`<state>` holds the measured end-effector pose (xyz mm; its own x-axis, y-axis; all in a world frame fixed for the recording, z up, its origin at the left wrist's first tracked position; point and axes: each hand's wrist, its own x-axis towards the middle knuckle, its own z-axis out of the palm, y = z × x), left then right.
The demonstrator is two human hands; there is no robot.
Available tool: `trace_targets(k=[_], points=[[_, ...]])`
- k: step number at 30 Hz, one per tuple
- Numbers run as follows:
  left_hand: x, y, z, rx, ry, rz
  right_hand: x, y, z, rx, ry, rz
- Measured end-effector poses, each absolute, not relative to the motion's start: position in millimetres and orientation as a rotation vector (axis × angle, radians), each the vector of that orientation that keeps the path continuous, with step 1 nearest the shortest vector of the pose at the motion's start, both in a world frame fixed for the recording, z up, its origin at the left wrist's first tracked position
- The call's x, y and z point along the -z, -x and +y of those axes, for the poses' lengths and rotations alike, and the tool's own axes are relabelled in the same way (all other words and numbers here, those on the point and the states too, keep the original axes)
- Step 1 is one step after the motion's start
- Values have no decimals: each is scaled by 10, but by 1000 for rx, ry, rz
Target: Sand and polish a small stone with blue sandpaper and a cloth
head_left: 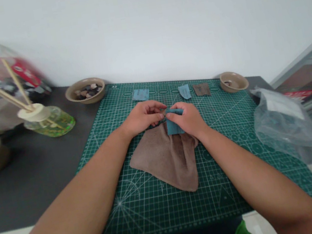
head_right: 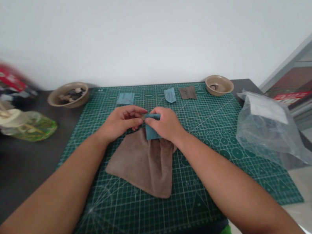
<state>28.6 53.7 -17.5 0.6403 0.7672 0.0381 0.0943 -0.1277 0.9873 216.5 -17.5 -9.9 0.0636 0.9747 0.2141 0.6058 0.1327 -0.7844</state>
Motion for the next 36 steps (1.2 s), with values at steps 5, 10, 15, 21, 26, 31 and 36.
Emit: trace_targets(k=[5,10,15,21,26,31,36], points=[[181,-269,558,-694,-1555,736,102,-2163,-180,-598,1562,-1638],[169,-264,562,-710,-1518,729,125,-2167,-175,-587,1569,-1624],[171,-263,570,-713,-1512,719,125,-2173,-172,-585,1569,-1614],[163,-263,577,-699,-1526,715,112,-2176,-186,-598,1559,-1633],[143,-282,550,-678,-1553,720,113,-2174,-187,-587,1547,-1654],[156,-294,550,-680,-1566,732,117,-2176,-194,-562,1542,-1663],[158,-289,553,-688,-1564,738,125,-2172,-205,-548,1532,-1677]])
